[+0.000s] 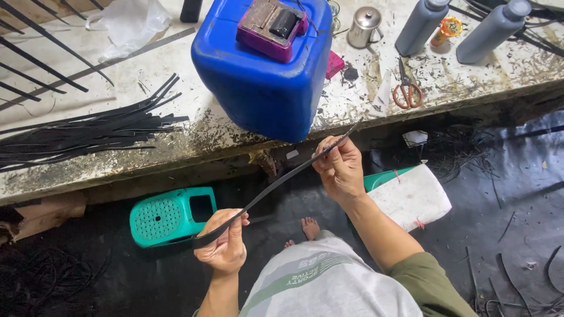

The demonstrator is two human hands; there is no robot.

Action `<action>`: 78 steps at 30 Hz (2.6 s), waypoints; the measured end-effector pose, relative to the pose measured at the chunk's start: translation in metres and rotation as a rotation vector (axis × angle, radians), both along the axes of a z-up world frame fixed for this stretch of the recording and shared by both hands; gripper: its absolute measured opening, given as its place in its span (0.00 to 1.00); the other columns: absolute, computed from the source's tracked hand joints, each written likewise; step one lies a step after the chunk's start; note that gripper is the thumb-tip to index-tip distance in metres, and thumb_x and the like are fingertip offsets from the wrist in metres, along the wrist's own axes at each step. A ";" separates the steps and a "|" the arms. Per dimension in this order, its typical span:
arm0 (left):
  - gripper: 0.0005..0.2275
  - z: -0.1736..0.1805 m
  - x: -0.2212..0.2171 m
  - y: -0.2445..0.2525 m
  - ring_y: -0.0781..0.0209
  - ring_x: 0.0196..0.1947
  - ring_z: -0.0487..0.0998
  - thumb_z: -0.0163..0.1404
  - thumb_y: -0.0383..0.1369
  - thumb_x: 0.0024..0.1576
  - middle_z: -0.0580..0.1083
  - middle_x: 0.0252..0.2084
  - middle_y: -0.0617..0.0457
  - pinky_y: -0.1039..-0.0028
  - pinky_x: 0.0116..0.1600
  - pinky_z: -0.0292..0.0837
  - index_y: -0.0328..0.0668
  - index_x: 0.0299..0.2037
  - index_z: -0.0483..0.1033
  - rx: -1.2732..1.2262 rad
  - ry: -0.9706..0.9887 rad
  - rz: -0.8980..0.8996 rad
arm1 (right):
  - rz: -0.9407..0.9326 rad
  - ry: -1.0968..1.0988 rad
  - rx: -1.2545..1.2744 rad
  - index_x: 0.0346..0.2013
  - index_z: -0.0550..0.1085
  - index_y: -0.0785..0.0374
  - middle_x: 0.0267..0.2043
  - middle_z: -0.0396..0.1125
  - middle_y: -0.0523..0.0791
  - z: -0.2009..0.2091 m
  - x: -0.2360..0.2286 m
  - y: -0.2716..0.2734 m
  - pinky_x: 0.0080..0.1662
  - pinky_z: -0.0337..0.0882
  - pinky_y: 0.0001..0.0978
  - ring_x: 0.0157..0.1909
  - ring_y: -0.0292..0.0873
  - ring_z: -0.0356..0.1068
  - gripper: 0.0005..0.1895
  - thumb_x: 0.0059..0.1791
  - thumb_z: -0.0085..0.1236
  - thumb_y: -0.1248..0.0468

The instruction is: The person handles long black rubber strips, aligns them, and passes them through a small purple device on a blue container to flatten or shape them. They also hang a strip on a vertical rack and continue processing additional strips one at a time.

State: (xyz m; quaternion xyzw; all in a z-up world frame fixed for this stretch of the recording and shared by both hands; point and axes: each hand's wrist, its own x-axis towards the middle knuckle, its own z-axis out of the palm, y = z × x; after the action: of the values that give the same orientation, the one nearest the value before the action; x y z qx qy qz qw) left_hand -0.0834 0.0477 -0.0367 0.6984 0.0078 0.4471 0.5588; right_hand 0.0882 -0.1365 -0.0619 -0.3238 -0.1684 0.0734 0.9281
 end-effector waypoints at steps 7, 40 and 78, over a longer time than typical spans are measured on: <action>0.03 -0.020 -0.012 -0.002 0.55 0.25 0.78 0.54 0.24 0.59 0.77 0.32 0.41 0.72 0.31 0.79 0.30 0.40 0.78 -0.175 0.012 0.013 | -0.049 -0.123 -0.033 0.39 0.72 0.64 0.30 0.62 0.49 0.008 -0.012 0.005 0.29 0.59 0.27 0.28 0.40 0.60 0.08 0.56 0.58 0.61; 0.33 -0.015 -0.027 0.001 0.54 0.50 0.76 0.54 0.25 0.64 0.68 0.56 0.38 0.71 0.50 0.80 0.67 0.75 0.51 -0.195 -0.165 -0.259 | 0.028 -0.106 0.092 0.41 0.75 0.64 0.35 0.70 0.51 0.030 -0.078 0.060 0.28 0.64 0.26 0.26 0.40 0.63 0.04 0.56 0.56 0.66; 0.14 -0.034 0.033 -0.027 0.55 0.51 0.77 0.55 0.28 0.62 0.71 0.54 0.36 0.75 0.52 0.73 0.23 0.53 0.72 -0.754 -0.435 -0.129 | 0.079 -0.224 -0.282 0.29 0.75 0.73 0.22 0.69 0.50 0.029 -0.101 0.126 0.27 0.67 0.21 0.23 0.32 0.62 0.07 0.51 0.62 0.72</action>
State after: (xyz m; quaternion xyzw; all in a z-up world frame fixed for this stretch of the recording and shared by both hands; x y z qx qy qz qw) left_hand -0.0506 0.0208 -0.0707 0.3345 0.0090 0.5140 0.7898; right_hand -0.0131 -0.0105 -0.0328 -0.4500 -0.2716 0.0962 0.8453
